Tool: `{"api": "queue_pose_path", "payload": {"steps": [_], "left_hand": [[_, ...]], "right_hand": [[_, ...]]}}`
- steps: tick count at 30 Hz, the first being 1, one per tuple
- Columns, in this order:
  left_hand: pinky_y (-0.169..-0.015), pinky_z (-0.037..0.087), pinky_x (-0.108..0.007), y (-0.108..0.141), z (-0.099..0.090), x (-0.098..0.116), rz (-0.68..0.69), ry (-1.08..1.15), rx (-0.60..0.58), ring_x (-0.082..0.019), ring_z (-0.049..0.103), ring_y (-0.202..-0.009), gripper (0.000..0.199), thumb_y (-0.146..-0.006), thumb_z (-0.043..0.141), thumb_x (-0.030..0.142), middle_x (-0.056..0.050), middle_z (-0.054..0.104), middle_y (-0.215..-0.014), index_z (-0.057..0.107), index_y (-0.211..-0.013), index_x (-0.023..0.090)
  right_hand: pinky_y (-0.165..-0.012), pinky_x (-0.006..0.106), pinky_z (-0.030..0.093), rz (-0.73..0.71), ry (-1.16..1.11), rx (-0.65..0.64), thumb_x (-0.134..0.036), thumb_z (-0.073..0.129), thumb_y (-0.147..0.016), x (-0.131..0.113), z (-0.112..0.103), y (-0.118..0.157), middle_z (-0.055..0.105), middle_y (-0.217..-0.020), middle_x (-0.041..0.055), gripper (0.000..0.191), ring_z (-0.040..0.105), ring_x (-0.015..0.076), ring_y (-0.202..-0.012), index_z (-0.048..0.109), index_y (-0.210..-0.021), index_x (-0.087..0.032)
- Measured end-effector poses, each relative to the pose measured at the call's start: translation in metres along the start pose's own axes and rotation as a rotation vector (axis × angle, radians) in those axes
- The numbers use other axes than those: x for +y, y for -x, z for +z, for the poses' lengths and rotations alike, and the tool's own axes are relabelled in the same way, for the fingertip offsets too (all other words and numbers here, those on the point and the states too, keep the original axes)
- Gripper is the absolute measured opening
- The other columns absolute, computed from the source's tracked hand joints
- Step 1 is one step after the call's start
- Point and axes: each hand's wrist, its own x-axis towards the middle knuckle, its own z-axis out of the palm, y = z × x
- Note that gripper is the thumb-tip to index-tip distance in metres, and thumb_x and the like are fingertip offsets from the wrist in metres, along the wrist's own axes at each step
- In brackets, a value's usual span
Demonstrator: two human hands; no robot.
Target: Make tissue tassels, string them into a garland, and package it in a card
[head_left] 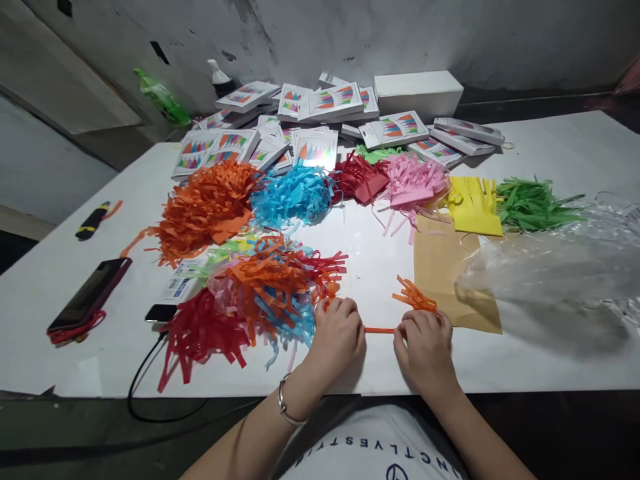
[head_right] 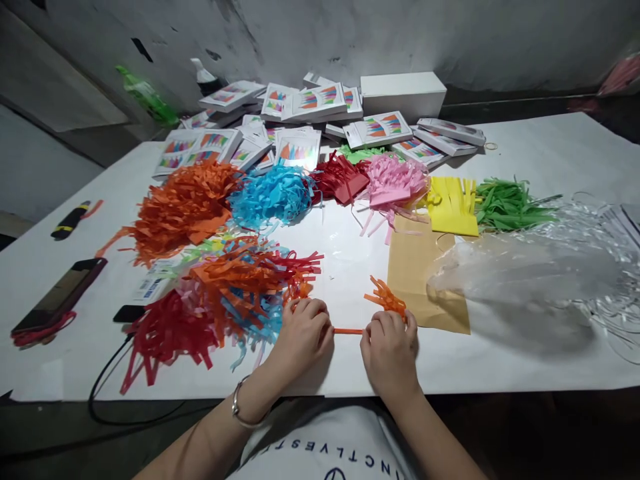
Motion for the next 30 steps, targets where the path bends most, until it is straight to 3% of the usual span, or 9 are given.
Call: {"api": "queue_pose_path", "payload": {"steps": [3, 9, 14, 17, 19, 22, 25, 30], "left_hand": [[-0.097, 0.036, -0.057, -0.002, 0.001, 0.002, 0.049, -0.045, 0.027, -0.026, 0.054, -0.095, 0.012, -0.085, 0.061, 0.009, -0.008, 0.065, -0.1, 0.066, -0.08, 0.019], [-0.107, 0.027, -0.058, 0.0, 0.004, -0.001, 0.302, -0.112, 0.014, -0.025, 0.055, -0.098, 0.011, -0.089, 0.063, 0.014, -0.003, 0.067, -0.093, 0.068, -0.084, 0.021], [-0.097, 0.037, -0.051, -0.008, 0.008, 0.0, 0.242, -0.038, -0.006, -0.023, 0.057, -0.087, 0.016, -0.087, 0.062, 0.011, -0.005, 0.067, -0.086, 0.068, -0.074, 0.019], [-0.088, 0.042, -0.044, -0.009, -0.005, 0.001, 0.131, 0.218, -0.06, -0.022, 0.059, -0.088, 0.017, -0.089, 0.058, 0.015, -0.006, 0.07, -0.091, 0.071, -0.079, 0.02], [-0.082, 0.045, -0.038, -0.007, -0.019, 0.002, 0.055, 0.479, -0.139, -0.021, 0.061, -0.087, 0.022, -0.094, 0.054, 0.023, -0.006, 0.072, -0.092, 0.074, -0.089, 0.021], [-0.066, 0.045, -0.029, -0.006, -0.033, 0.006, -0.139, 0.936, -0.309, -0.017, 0.061, -0.071, 0.022, -0.092, 0.06, 0.035, -0.004, 0.071, -0.078, 0.076, -0.094, 0.02], [-0.06, 0.042, -0.024, -0.008, -0.035, 0.013, -0.343, 1.359, -0.381, -0.012, 0.056, -0.061, 0.022, -0.076, 0.078, 0.038, -0.001, 0.067, -0.067, 0.076, -0.081, 0.016], [-0.056, 0.04, -0.021, -0.016, -0.026, 0.038, -0.451, 1.779, -0.325, -0.008, 0.053, -0.056, 0.028, -0.062, 0.09, 0.032, 0.0, 0.064, -0.064, 0.072, -0.072, 0.014]], "right_hand": [[-0.107, 0.057, 0.027, 0.001, 0.006, -0.017, -0.012, 0.055, -0.088, -0.002, 0.0, -0.001, 0.066, -0.091, 0.0066, 0.012, 0.058, 0.0243, -0.092, 0.058, -0.081, -0.021], [-0.115, 0.054, 0.022, -0.248, -0.031, -0.093, -0.007, 0.05, -0.09, 0.005, 0.0, 0.005, 0.067, -0.089, 0.0029, 0.018, 0.057, 0.021, -0.1, 0.061, -0.087, -0.021], [-0.112, 0.053, 0.024, -0.345, 0.093, -0.118, -0.015, 0.053, -0.093, 0.005, 0.003, -0.005, 0.063, -0.079, 0.0022, 0.014, 0.056, 0.0209, -0.092, 0.061, -0.083, -0.02], [-0.11, 0.049, 0.027, -0.466, 0.118, -0.069, -0.01, 0.05, -0.093, 0.007, -0.001, -0.013, 0.063, -0.075, 0.0014, 0.02, 0.058, 0.0194, -0.088, 0.061, -0.079, -0.02], [-0.11, 0.049, 0.027, -0.538, 0.084, 0.017, -0.01, 0.049, -0.094, 0.009, -0.01, -0.017, 0.069, -0.084, 0.0022, 0.02, 0.061, 0.0198, -0.095, 0.064, -0.088, -0.02], [-0.109, 0.047, 0.03, -0.562, 0.021, 0.144, -0.011, 0.053, -0.095, 0.008, -0.03, -0.022, 0.074, -0.096, 0.0018, 0.019, 0.065, 0.0193, -0.101, 0.066, -0.101, -0.023], [-0.104, 0.045, 0.033, -0.454, -0.143, 0.214, -0.01, 0.06, -0.092, -0.001, -0.049, -0.026, 0.074, -0.088, 0.0, 0.016, 0.068, 0.0173, -0.092, 0.067, -0.101, -0.022], [-0.096, 0.044, 0.044, -0.172, -0.493, 0.262, -0.009, 0.059, -0.092, -0.014, -0.055, -0.021, 0.071, -0.086, 0.0014, 0.017, 0.067, 0.0165, -0.081, 0.067, -0.099, -0.022]]}}
